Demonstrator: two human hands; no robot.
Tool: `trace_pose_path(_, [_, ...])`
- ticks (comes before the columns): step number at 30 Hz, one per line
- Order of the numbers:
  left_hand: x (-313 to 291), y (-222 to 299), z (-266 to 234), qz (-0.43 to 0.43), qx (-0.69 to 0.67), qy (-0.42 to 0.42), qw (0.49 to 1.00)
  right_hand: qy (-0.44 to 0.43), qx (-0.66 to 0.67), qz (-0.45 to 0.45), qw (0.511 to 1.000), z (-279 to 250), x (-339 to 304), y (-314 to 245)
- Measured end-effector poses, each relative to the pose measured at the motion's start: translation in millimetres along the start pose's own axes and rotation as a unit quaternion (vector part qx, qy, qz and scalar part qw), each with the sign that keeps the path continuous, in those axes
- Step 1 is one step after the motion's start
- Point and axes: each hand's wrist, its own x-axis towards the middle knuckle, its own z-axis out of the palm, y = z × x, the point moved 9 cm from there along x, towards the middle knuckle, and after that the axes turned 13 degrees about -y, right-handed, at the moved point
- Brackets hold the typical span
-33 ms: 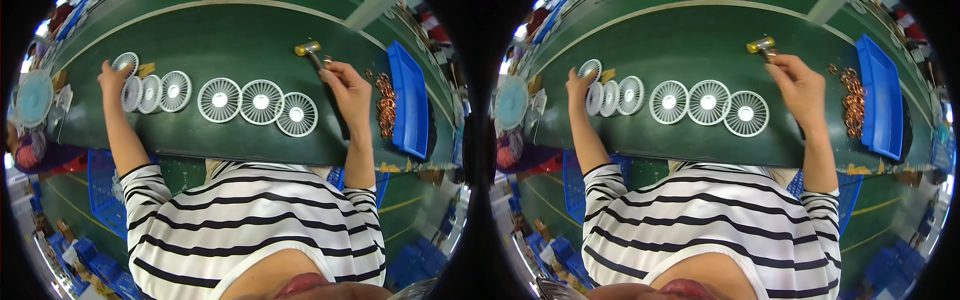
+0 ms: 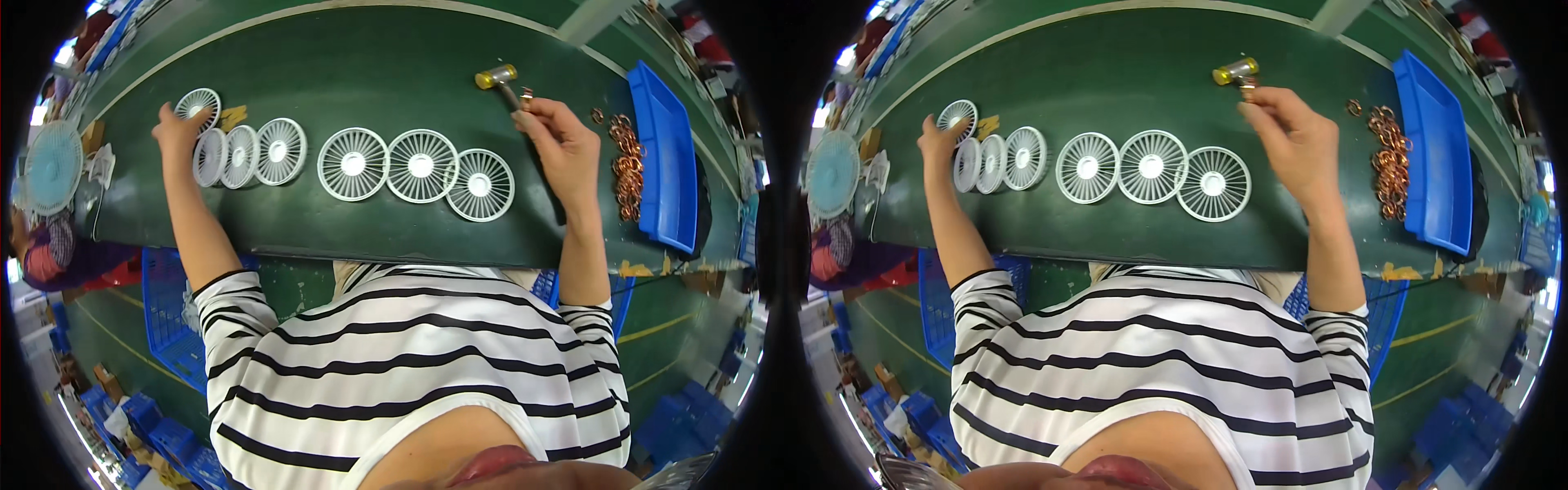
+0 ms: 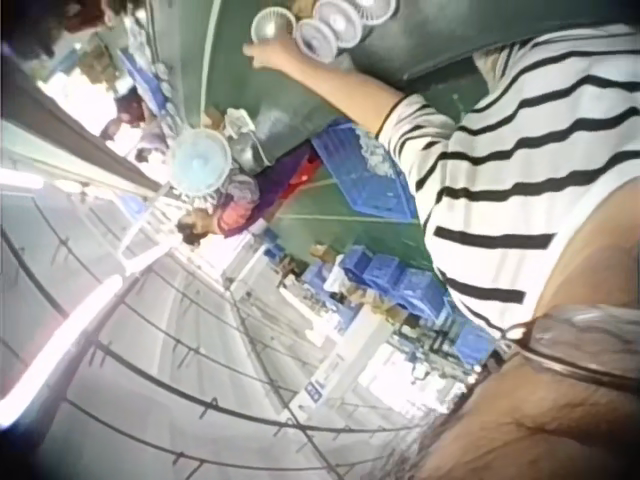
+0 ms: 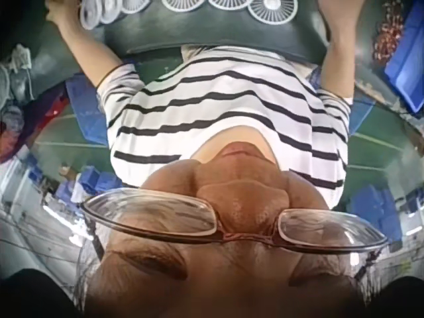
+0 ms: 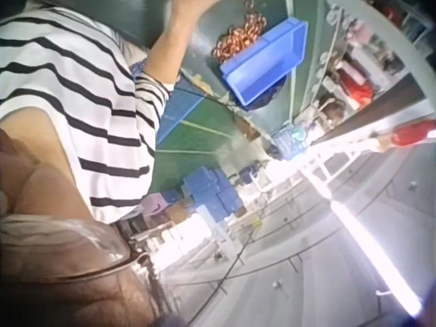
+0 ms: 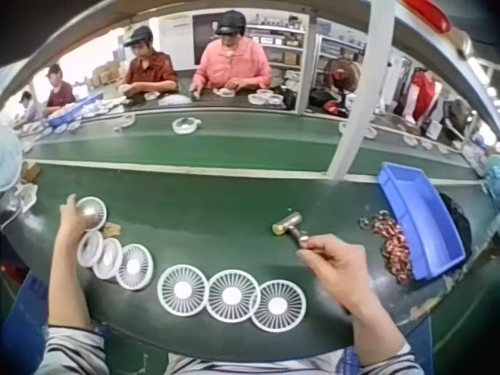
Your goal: Assembling metal center hubs into plastic fan grilles on a factory assembly line.
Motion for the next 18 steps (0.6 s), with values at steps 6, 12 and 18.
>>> trace_pose_path(6, [-68,74,-27,0.145,0.062,0.102,0.982,0.037,-0.07,-0.156,0.985,6,-15,-48])
trace_pose_path(12, [-219,174,5,0.325,-0.238,0.115,0.908,0.073,-0.104,-0.25,0.96,22,-30,-71])
trace_pose_path(18, [-267,213,74,0.291,-0.54,-0.219,0.759,0.048,-0.138,-0.328,0.934,46,-42,-108])
